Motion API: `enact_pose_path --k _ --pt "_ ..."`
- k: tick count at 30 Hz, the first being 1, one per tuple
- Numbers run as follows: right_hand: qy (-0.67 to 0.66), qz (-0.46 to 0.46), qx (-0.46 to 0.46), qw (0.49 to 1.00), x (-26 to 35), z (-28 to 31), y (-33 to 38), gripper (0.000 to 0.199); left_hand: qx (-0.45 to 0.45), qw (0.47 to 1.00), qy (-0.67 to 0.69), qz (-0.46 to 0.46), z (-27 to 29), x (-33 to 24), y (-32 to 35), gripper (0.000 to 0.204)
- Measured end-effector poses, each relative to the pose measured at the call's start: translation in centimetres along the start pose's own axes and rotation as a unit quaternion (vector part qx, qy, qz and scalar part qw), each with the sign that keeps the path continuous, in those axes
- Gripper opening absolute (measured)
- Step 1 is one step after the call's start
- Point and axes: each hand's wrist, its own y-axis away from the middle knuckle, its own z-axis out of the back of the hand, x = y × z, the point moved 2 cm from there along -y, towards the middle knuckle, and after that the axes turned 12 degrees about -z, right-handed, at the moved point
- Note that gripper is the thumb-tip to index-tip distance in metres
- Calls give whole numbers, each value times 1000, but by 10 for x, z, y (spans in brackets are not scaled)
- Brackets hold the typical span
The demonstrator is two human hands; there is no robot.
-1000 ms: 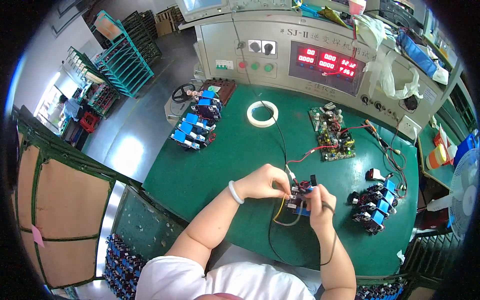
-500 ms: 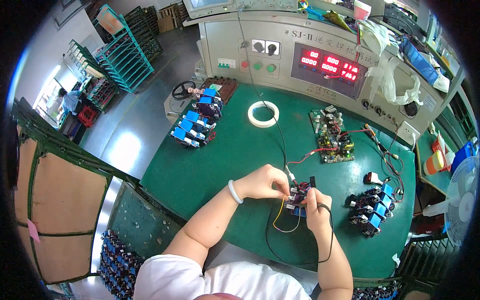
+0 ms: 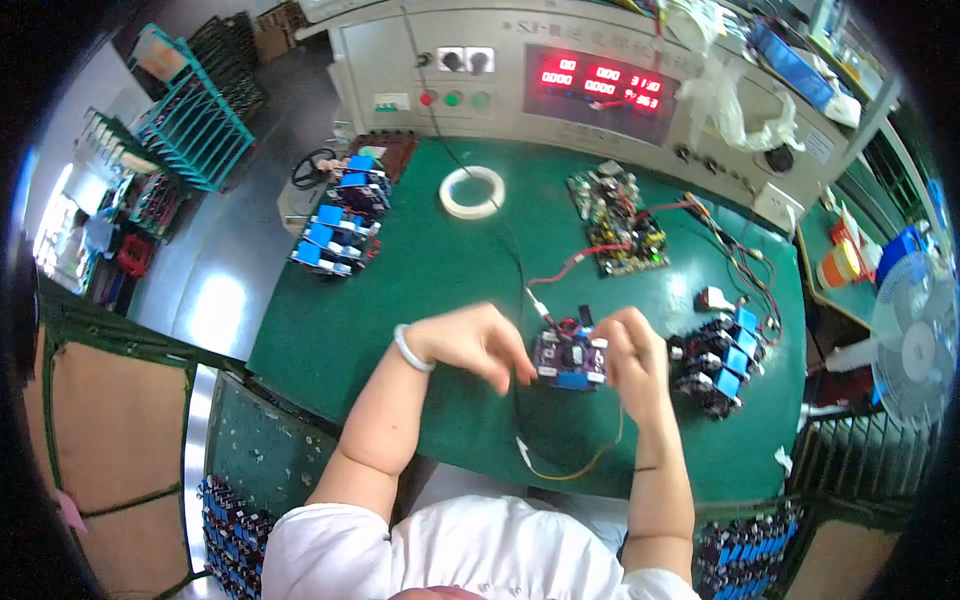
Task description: The person tests circuit boards and electronic components using lab measuring instruments with probes.
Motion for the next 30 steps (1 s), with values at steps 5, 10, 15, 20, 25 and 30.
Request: enact_pose_path --k 5,10,15,20,25,30 --pt "325 254 -116 903 9 -32 -8 39 -338 932 -120 47 20 27 -16 28" --pt "396 268 -106 872 1 -56 -15 51 -373 920 121 -28 4 47 -35 30" --pt "433 264 -106 855 0 -57 -13 51 -422 895 139 -33 9 60 -36 29" --pt "342 276 -146 886 10 -45 3 47 -464 885 18 -28 22 63 -32 22" --pt "383 215 -149 886 -22 -10 27 42 -483 833 -238 -130 23 49 -23 19" --pt "450 188 -89 869 -38 -18 45 50 -300 928 -169 -144 -3 23 -37 18"
